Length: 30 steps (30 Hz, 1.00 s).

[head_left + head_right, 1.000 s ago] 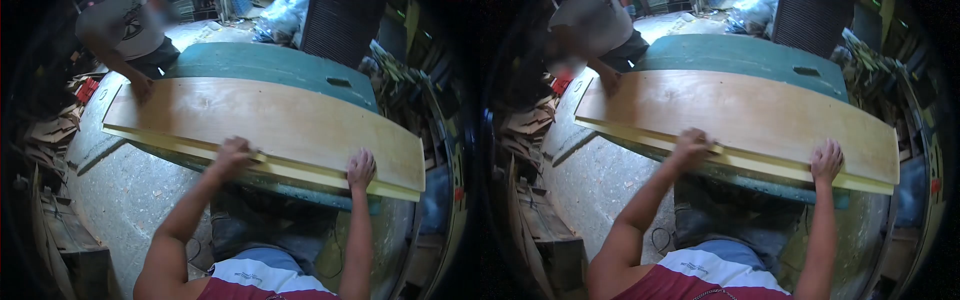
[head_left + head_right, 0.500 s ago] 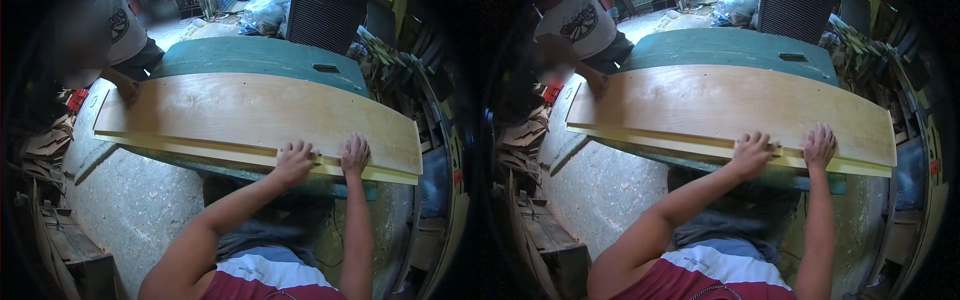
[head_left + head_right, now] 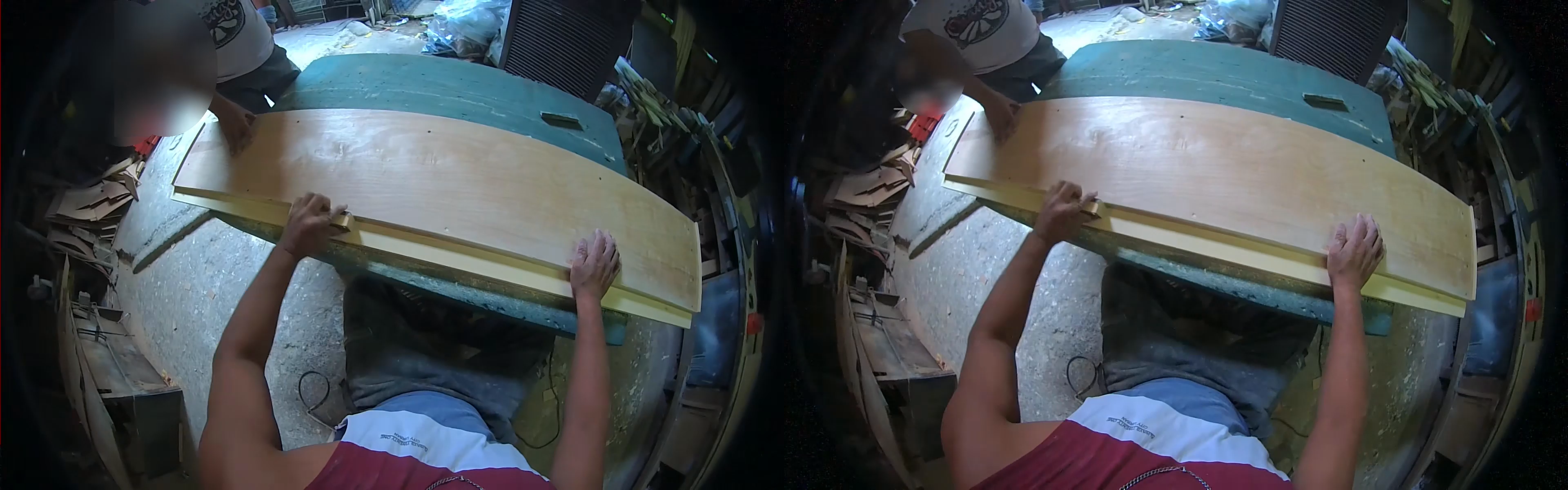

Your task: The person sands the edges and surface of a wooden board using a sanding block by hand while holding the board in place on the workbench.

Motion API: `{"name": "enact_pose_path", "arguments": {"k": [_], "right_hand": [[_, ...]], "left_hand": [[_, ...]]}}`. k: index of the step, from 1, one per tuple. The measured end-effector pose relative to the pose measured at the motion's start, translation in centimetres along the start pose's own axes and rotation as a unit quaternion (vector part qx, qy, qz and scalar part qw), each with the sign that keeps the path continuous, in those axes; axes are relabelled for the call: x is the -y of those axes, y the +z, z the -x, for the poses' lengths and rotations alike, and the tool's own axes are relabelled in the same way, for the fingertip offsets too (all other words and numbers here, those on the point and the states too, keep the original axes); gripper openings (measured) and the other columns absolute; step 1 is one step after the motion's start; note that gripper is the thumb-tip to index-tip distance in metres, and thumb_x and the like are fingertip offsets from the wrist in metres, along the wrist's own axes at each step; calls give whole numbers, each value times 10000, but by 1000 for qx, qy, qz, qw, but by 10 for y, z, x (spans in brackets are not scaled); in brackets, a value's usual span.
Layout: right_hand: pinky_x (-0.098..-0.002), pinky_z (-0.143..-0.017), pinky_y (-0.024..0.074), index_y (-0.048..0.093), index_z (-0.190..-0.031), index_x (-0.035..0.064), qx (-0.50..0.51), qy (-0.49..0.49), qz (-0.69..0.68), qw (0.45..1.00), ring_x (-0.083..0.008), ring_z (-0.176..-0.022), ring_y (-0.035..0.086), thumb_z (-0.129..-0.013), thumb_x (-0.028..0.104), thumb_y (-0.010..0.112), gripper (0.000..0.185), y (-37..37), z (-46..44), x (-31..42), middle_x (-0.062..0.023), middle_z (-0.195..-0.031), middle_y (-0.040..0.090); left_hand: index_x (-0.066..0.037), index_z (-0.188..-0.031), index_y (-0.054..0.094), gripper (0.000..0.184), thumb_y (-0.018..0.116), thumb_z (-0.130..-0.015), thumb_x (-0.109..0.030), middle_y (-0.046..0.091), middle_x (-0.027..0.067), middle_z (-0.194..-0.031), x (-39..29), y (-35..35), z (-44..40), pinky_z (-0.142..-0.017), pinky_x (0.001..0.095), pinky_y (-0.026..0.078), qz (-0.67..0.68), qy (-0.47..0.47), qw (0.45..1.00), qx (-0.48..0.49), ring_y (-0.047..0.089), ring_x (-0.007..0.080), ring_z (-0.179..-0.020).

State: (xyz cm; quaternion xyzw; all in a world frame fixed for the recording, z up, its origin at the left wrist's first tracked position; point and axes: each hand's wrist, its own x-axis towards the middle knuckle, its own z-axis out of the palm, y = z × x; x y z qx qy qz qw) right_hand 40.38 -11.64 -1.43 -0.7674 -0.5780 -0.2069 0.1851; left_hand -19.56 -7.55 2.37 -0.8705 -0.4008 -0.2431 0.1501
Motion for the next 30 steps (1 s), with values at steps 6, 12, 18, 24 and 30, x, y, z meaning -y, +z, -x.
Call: {"name": "enact_pose_path", "arguments": {"k": [6, 12, 18, 24, 30], "right_hand": [[-523, -1179, 331, 596, -1411, 87, 19, 7, -2, 1000, -347, -1409, 475, -1016, 410, 574, 510, 0, -1, -3, -142, -1487, 552], [-519, -1195, 317, 570, -1453, 109, 41, 2, -21, 999, -353, -1434, 454, -1019, 409, 558, 528, 1, -1, -11, -134, -1526, 529], [-520, -1188, 324, 566, -1458, 112, 42, 7, 5, 999, -359, -1424, 457, -1027, 414, 551, 526, 2, 1, -7, -145, -1521, 526], [-522, -1185, 326, 568, -1456, 104, 41, 18, 10, 999, -359, -1419, 463, -1035, 436, 544, 536, 2, -2, -6, -149, -1516, 529], [-517, -1187, 329, 571, -1455, 102, 26, -8, -2, 1000, -354, -1429, 458, -1043, 442, 537, 535, 5, 1, -12, -145, -1521, 527]], "left_hand": [[-218, -1200, 793, 419, 816, -794, -315, 608, 56, -990, -129, 48, -59, -822, 437, 495, 120, 26, 992, -19, 599, 244, -989], [-262, -1225, 762, 431, 803, -809, -366, 623, 65, -1067, -122, 54, -51, -848, 465, 457, 89, -31, 995, -16, 603, 267, -1017], [-213, -1062, 808, 365, 859, -720, -330, 676, 10, -926, 54, -8, 63, -794, 472, 499, -31, -169, 984, -44, 664, 243, -907], [-182, -1136, 795, 411, 854, -730, -200, 691, 40, -903, -13, -6, 40, -795, 428, 542, 30, -114, 990, -78, 683, 262, -863], [-211, -1099, 809, 333, 821, -767, -230, 695, 25, -879, 38, -27, 67, -742, 414, 526, -30, -185, 981, -58, 687, 265, -857]]}}
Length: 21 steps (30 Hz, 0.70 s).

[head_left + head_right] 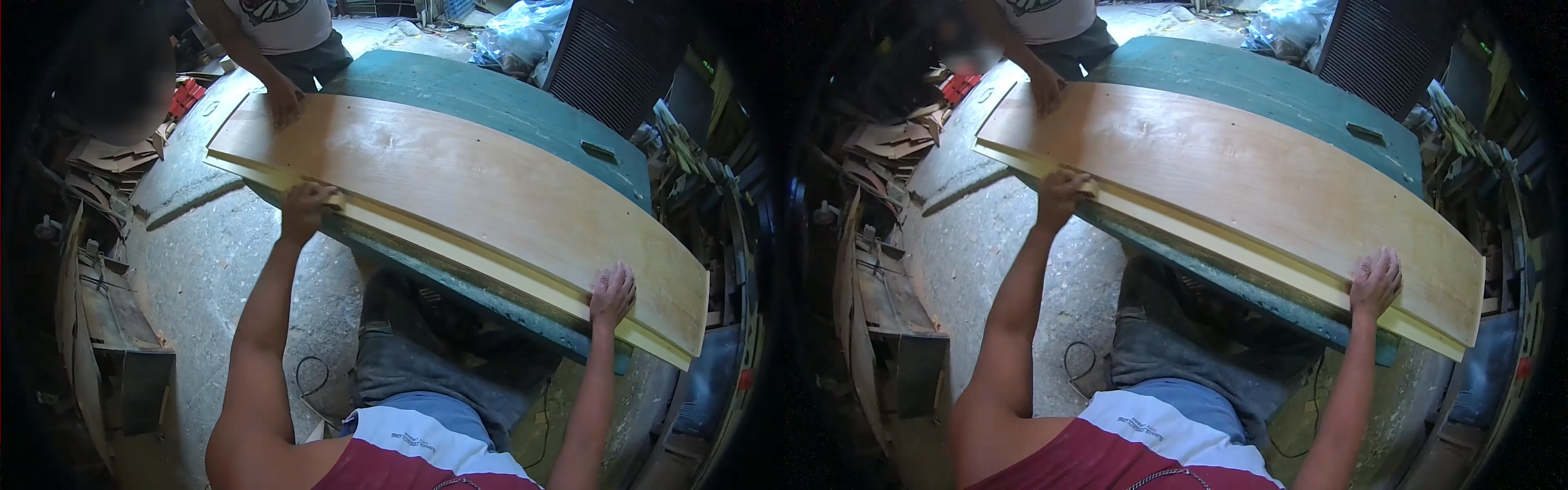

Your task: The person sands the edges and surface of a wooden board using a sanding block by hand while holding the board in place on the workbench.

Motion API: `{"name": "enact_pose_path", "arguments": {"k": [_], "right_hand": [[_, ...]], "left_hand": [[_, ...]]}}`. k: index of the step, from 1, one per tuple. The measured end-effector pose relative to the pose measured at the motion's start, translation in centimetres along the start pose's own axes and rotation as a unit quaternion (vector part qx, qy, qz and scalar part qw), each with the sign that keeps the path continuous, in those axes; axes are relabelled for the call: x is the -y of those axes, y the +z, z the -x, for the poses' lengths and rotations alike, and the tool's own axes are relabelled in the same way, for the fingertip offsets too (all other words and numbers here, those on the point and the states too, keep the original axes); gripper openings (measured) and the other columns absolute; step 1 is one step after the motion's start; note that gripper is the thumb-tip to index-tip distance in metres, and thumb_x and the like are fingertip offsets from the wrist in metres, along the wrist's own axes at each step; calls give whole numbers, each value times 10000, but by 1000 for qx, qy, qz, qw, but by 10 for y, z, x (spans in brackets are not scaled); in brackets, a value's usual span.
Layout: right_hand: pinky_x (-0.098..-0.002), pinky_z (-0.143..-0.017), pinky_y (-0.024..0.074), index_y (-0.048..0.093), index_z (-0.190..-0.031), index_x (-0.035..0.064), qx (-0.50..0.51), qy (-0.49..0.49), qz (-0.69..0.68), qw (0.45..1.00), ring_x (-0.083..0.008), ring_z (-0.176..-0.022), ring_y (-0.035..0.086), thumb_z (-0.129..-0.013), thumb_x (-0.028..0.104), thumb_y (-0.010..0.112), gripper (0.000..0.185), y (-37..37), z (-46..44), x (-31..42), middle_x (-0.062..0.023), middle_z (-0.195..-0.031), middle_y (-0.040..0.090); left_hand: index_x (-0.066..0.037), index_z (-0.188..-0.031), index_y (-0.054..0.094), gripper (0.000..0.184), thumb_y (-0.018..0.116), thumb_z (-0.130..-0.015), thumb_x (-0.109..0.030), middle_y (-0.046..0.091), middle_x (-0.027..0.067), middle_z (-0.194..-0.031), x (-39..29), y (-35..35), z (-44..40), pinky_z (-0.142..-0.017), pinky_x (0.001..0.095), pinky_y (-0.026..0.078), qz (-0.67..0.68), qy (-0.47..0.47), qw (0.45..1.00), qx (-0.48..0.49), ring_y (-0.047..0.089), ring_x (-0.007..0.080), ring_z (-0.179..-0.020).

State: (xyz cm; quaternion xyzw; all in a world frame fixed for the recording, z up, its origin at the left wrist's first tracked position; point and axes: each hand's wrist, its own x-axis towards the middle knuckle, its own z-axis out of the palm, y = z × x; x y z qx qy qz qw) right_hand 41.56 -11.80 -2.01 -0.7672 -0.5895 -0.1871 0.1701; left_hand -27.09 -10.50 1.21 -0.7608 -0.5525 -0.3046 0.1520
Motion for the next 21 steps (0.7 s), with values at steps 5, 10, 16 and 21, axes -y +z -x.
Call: {"name": "enact_pose_path", "arguments": {"k": [5, 10, 16, 21], "right_hand": [[-514, -1205, 311, 569, -1460, 106, 25, 31, 18, 999, -342, -1444, 447, -1042, 418, 550, 522, -5, -1, 9, -137, -1529, 522], [-508, -1213, 301, 563, -1460, 109, 12, 0, -11, 1000, -334, -1460, 433, -1030, 404, 568, 522, 0, 3, -4, -130, -1531, 519], [-521, -1215, 291, 566, -1448, 105, 12, 11, -2, 1000, -331, -1470, 418, -1012, 407, 583, 530, -8, 5, 8, -132, -1527, 514], [-542, -1193, 306, 581, -1422, 81, 4, -3, -8, 1000, -353, -1437, 439, -1007, 395, 582, 521, -10, 4, 8, -150, -1507, 521]], "left_hand": [[-224, -1160, 803, 360, 790, -801, -197, 701, 14, -983, -61, 32, -9, -918, 455, 475, 97, 38, 993, 55, 665, 267, -993], [-231, -1243, 772, 532, 838, -715, -254, 626, 49, -1095, -133, 38, -35, -896, 443, 502, 50, 146, 984, 93, 603, 265, -1054], [-268, -1269, 754, 556, 859, -730, -358, 590, 36, -1038, -66, 34, -41, -890, 444, 488, -11, 176, 974, 146, 588, 250, -1015], [-284, -1327, 733, 555, 804, -795, -427, 584, 36, -1036, -145, 59, -57, -862, 432, 474, 71, 242, 958, 135, 582, 242, -1002]]}}
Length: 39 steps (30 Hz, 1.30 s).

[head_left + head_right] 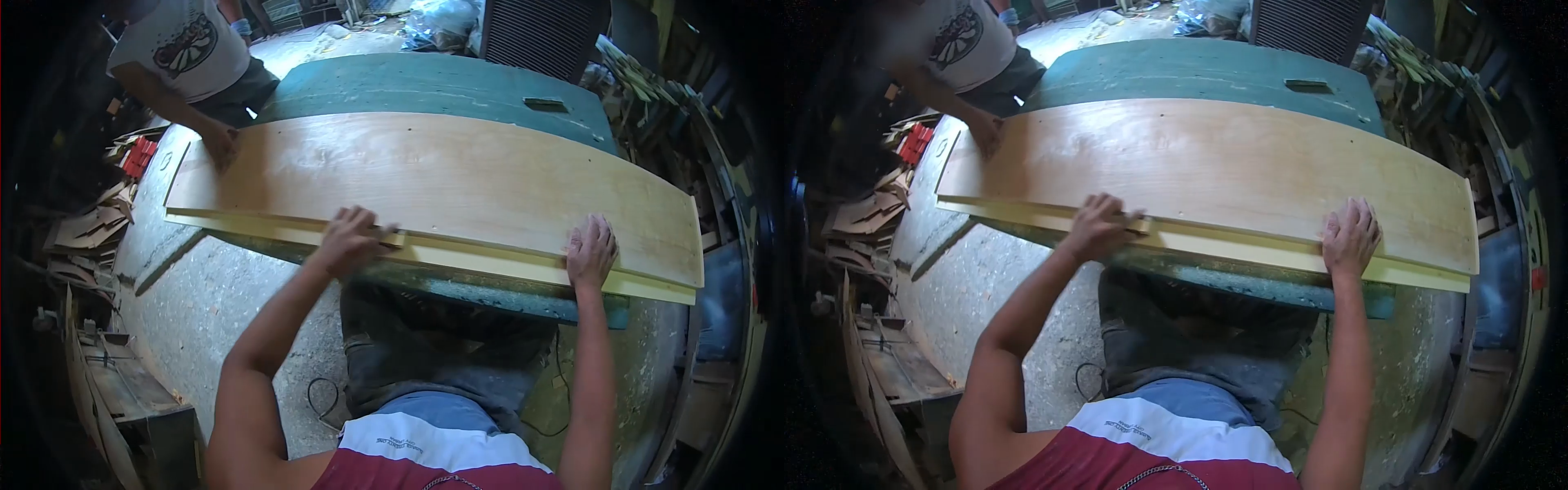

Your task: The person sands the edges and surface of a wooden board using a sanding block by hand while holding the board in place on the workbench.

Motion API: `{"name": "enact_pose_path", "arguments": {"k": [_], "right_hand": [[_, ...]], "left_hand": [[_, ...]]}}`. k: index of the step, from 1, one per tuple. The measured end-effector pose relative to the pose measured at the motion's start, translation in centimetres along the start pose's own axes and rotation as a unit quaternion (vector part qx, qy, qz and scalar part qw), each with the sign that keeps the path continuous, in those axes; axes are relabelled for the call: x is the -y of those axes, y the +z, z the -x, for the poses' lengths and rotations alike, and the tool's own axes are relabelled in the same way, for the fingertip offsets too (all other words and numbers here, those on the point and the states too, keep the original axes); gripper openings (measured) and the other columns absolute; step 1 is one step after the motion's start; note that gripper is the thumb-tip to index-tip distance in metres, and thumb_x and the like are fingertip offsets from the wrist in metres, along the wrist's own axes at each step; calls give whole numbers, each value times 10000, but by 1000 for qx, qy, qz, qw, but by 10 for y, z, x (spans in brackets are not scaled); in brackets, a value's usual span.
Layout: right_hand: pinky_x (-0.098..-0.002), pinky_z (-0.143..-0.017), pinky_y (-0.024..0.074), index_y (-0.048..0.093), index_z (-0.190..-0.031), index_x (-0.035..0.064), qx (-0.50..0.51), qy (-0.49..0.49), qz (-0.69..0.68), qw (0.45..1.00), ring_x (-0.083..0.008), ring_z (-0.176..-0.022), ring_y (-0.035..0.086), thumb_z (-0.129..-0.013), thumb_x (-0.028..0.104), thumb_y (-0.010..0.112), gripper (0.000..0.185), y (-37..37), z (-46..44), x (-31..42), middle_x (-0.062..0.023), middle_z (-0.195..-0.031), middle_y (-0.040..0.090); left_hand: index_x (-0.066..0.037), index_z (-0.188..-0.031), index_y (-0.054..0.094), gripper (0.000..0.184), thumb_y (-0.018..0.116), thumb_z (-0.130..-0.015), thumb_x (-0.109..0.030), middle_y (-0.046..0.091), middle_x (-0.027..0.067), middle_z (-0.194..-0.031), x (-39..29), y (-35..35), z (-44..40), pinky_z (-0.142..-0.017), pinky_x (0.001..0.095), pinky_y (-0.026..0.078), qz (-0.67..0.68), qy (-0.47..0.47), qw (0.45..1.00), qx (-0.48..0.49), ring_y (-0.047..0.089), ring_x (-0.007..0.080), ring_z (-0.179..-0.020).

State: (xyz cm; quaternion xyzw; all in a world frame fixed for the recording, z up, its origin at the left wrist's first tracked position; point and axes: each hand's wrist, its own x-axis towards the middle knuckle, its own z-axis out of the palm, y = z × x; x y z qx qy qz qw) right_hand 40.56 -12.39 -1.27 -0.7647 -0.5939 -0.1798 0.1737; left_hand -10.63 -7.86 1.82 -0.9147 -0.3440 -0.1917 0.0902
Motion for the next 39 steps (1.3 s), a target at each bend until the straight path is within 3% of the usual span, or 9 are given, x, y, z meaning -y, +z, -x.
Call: {"name": "enact_pose_path", "arguments": {"k": [6, 10, 12, 15, 18, 23, 33, 36, 39], "right_hand": [[-530, -1194, 304, 628, -1375, 63, -42, 4, 12, 999, -370, -1405, 481, -1027, 399, 531, 493, 12, 2, -9, -185, -1468, 575], [-483, -1131, 409, 680, -1298, 47, -100, 74, -272, 954, -372, -1309, 589, -1054, 350, 498, 430, 23, 5, -31, -201, -1331, 676], [-472, -1098, 449, 693, -1275, 41, -143, 105, -368, 913, -374, -1271, 622, -1060, 333, 490, 415, 21, 2, -32, -204, -1287, 700], [-514, -1069, 460, 682, -1264, 24, -55, -38, -153, 986, -404, -1248, 621, -1030, 302, 538, 391, 0, 0, -41, -212, -1286, 689], [-551, -1113, 402, 663, -1296, 40, -48, -15, -28, 998, -396, -1321, 560, -1024, 317, 545, 406, 10, 4, -85, -207, -1356, 645], [-567, -1178, 339, 624, -1342, 34, -63, 95, 0, 993, -376, -1400, 477, -1052, 335, 489, 439, 5, 0, -71, -201, -1444, 576], [-465, -1154, 416, 643, -1334, 8, -173, 125, -309, 927, -389, -1312, 572, -1120, 353, 381, 483, 13, 7, -86, -210, -1368, 644], [-448, -1143, 436, 634, -1372, -3, -173, 203, -504, 821, -382, -1300, 599, -1106, 397, 354, 555, 49, 15, -109, -223, -1365, 659], [-470, -1123, 448, 664, -1327, -2, -161, 201, -352, 900, -388, -1283, 601, -1087, 347, 464, 468, 20, 8, -99, -219, -1351, 665]], "left_hand": [[-227, -1280, 752, 452, 708, -883, -440, 600, 105, -1179, -147, 71, -109, -878, 454, 446, 69, 19, 997, -29, 562, 287, -1116], [-211, -1328, 709, 476, 712, -882, -377, 597, 80, -1196, -217, 74, -161, -876, 458, 438, 101, -17, 994, -27, 543, 277, -1162], [-209, -1343, 700, 474, 697, -893, -358, 605, 83, -1199, -210, 72, -154, -877, 464, 446, 100, -1, 995, -27, 549, 275, -1168], [-260, -1345, 700, 476, 713, -881, -366, 613, 67, -1176, -154, 68, -115, -837, 471, 462, 83, -11, 995, -57, 576, 257, -1137], [-289, -1269, 747, 514, 808, -783, -444, 606, 36, -967, -77, 47, -59, -740, 460, 433, 65, -7, 996, -63, 597, 253, -919], [-191, -1192, 779, 538, 879, -687, -346, 582, 43, -943, -55, 14, -45, -751, 439, 449, 38, -6, 998, -48, 567, 261, -889], [-187, -1321, 720, 434, 671, -940, -388, 620, 124, -1212, -242, 85, -186, -853, 473, 438, 81, 12, 996, -30, 558, 313, -1146], [-192, -1345, 698, 454, 676, -933, -381, 611, 122, -1252, -288, 97, -227, -867, 480, 441, 117, 4, 993, 5, 547, 319, -1178], [-202, -1374, 683, 474, 675, -922, -343, 605, 117, -1254, -297, 96, -235, -880, 485, 441, 127, -15, 991, 47, 542, 314, -1190]]}}
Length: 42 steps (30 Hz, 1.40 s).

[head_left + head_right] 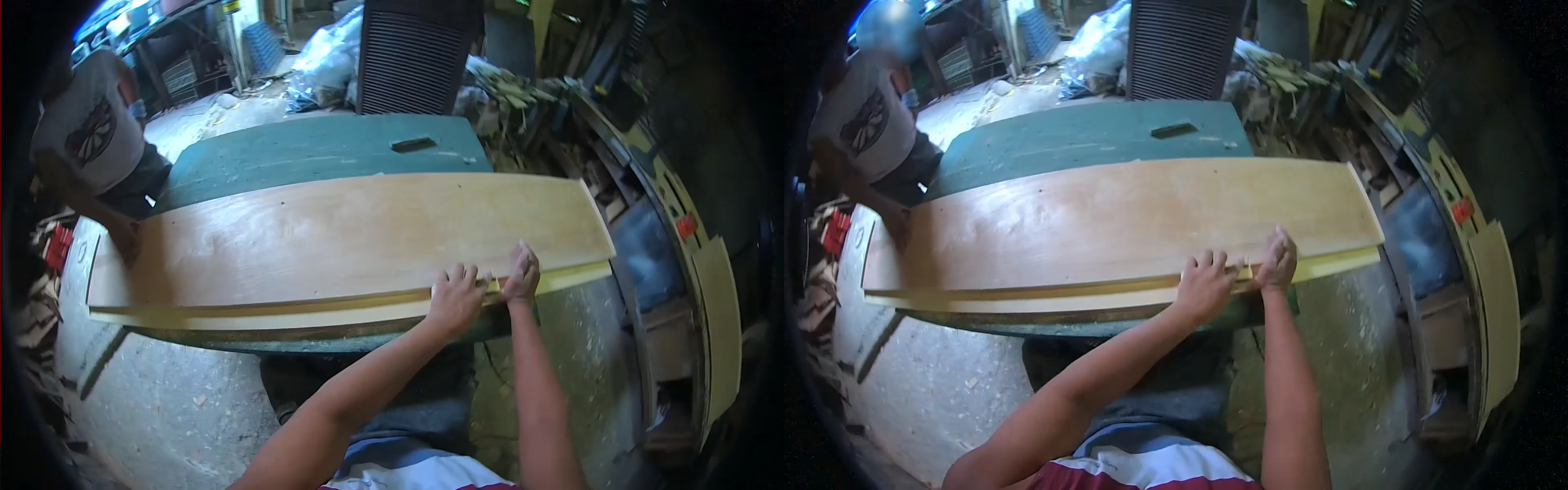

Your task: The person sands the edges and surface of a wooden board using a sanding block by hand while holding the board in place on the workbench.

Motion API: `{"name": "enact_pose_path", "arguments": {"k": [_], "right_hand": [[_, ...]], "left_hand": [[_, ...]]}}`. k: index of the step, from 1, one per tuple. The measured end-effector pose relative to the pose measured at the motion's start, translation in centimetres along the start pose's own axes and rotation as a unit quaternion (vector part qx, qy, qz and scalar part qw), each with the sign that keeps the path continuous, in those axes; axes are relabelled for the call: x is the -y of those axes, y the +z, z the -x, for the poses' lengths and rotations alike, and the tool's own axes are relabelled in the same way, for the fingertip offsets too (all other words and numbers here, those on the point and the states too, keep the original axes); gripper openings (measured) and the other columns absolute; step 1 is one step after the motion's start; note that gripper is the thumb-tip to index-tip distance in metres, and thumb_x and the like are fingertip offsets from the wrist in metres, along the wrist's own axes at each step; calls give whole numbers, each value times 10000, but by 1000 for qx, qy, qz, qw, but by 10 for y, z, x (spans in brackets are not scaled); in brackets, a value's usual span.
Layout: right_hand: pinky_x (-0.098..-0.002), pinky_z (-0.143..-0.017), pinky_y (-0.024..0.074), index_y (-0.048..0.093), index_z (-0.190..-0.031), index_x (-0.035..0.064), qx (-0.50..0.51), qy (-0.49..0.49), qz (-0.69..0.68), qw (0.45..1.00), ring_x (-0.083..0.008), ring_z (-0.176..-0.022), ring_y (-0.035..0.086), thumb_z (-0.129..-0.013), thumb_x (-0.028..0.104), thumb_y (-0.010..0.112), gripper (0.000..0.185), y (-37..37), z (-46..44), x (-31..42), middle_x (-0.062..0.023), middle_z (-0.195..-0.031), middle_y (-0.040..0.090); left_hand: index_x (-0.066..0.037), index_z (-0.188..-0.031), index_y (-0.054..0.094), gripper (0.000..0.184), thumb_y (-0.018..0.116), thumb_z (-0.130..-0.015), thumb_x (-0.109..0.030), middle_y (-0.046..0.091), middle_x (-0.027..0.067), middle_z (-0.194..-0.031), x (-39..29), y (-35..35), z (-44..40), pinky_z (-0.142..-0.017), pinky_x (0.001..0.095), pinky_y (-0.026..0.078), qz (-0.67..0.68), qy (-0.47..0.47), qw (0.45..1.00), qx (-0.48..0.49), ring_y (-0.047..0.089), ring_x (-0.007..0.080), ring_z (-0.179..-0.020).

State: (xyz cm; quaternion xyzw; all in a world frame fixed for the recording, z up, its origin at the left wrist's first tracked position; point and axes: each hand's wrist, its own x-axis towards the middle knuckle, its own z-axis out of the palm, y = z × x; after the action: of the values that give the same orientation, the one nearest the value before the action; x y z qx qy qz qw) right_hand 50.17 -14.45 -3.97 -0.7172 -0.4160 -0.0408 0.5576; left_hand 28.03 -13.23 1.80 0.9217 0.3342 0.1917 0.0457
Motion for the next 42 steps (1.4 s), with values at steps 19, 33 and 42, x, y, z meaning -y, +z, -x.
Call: {"name": "enact_pose_path", "arguments": {"k": [19, 33, 42], "right_hand": [[-522, -1160, 363, 600, -1355, -11, 108, -179, 337, 918, -406, -1360, 489, -1029, 345, 575, 483, 5, -1, 30, -221, -1442, 558], [-498, -1146, 401, 612, -1350, 6, 95, -181, 353, 913, -405, -1340, 518, -1055, 339, 551, 449, 0, -12, 3, -221, -1430, 577], [-534, -1209, 317, 464, -1444, -132, -38, 3, 444, 895, -450, -1446, 423, -1065, 492, 490, 730, 10, 12, 0, -297, -1554, 451]], "left_hand": [[-322, -1268, 744, 527, 840, -775, -485, 605, 58, -1014, 228, -105, 202, -744, 428, 482, -38, 25, 994, -98, 611, 257, -944], [-324, -1118, 804, 365, 813, -775, -447, 666, 22, -965, 274, -137, 264, -933, 514, 455, -139, -95, 971, -168, 642, 244, -984], [-300, -1120, 823, 379, 848, -742, -289, 652, 25, -1071, 312, -158, 336, -966, 491, 410, -188, -237, 936, -180, 601, 247, -1110]]}}
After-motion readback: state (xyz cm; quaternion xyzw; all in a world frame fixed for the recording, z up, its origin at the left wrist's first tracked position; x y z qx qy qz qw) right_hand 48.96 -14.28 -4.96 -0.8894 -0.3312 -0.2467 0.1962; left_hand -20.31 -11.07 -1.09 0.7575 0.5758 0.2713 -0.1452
